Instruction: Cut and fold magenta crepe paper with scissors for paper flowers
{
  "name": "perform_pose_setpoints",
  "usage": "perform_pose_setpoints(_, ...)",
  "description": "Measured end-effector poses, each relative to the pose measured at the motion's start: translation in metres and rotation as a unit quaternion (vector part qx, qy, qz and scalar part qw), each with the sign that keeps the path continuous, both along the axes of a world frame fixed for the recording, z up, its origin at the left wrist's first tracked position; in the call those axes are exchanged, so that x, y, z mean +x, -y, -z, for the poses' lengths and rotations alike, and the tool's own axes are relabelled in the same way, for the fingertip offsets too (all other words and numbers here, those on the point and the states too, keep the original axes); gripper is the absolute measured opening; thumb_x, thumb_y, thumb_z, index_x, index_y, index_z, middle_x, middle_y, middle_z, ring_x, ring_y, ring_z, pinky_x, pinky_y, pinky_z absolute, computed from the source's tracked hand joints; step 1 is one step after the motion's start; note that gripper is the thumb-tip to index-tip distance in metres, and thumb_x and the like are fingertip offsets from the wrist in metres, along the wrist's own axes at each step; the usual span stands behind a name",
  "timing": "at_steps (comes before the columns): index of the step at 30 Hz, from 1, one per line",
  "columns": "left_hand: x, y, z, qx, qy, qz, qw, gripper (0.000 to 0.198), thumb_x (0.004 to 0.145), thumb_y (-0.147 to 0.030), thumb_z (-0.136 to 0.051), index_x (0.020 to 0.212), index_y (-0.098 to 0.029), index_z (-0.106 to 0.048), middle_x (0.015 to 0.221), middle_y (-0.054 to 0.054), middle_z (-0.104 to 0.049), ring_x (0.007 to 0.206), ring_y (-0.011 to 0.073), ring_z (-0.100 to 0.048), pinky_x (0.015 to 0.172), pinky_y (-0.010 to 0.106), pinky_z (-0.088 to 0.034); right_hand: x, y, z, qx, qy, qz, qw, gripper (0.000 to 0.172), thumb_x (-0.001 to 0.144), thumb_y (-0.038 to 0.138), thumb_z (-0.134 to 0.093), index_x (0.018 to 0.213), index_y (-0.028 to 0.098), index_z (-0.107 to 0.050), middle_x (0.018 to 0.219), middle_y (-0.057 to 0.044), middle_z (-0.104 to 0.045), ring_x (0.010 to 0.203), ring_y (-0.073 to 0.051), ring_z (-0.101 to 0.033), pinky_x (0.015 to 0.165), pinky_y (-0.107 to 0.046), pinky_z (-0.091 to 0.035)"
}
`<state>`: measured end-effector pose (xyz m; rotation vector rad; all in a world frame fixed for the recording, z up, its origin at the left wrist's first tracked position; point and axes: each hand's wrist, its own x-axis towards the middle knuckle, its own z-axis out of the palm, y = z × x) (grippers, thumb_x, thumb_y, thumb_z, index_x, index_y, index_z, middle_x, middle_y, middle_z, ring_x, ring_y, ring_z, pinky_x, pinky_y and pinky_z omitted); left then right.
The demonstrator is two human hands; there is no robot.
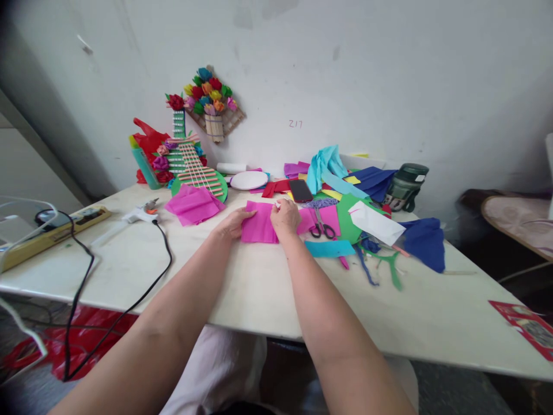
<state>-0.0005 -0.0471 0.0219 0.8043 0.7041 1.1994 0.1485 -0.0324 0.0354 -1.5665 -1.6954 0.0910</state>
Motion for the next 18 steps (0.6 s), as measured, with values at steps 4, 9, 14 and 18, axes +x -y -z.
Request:
perform_pose_setpoints(4, -0.0007, -0.0012, 0.001, -0.003, 0.012, -0.009, 1.0, 0.018, 0.074, -0.003, -0.057, 0.09, -0.007, -0.063, 0.081, 0.013, -0.07, 0.074, 0.0215, -0.068, 0.082, 0.037, -0.054, -0.0013, 0.0036, -0.0049, -0.084, 0.0, 0.032, 0.996, 0.024, 0.084, 0.032, -0.048, 0.092, 0.021, -0.068, 0.091, -0.007, -0.068, 0.085, -0.021, -0.06, 0.07, -0.029, -0.042)
perform_pose_setpoints(9, 0.0012, 0.0002, -0.0037, -0.064, 0.017, -0.047, 0.997, 0.023, 0.074, -0.005, -0.054, 0.096, -0.007, -0.062, 0.08, 0.012, -0.07, 0.076, 0.0223, -0.068, 0.079, 0.036, -0.055, 0.0, -0.0009, -0.0033, -0.107, -0.011, 0.039, 0.993, 0.026, 0.085, 0.029, -0.044, 0.088, 0.02, -0.068, 0.09, -0.007, -0.069, 0.082, -0.02, -0.059, 0.067, -0.027, -0.04)
perform_pose_setpoints(14, 0.0022, 0.0007, -0.0083, -0.105, 0.021, -0.063, 0.992, 0.025, 0.074, -0.005, -0.052, 0.097, -0.006, -0.061, 0.075, 0.012, -0.069, 0.069, 0.0217, -0.068, 0.075, 0.035, -0.056, 0.0013, -0.0043, -0.0021, -0.129, -0.036, 0.036, 0.99, 0.028, 0.087, 0.032, -0.043, 0.09, 0.019, -0.067, 0.094, -0.007, -0.069, 0.086, -0.02, -0.061, 0.067, -0.026, -0.041)
perform_pose_setpoints(18, 0.0016, -0.0009, -0.0078, -0.11, 0.038, -0.054, 0.992, 0.032, 0.072, -0.005, -0.052, 0.102, -0.007, -0.061, 0.077, 0.012, -0.07, 0.071, 0.0228, -0.068, 0.074, 0.036, -0.056, 0.0009, -0.0042, -0.0027, -0.161, -0.041, 0.027, 0.986, 0.037, 0.082, 0.048, -0.049, 0.093, 0.018, -0.067, 0.096, -0.009, -0.069, 0.088, -0.022, -0.062, 0.068, -0.028, -0.042)
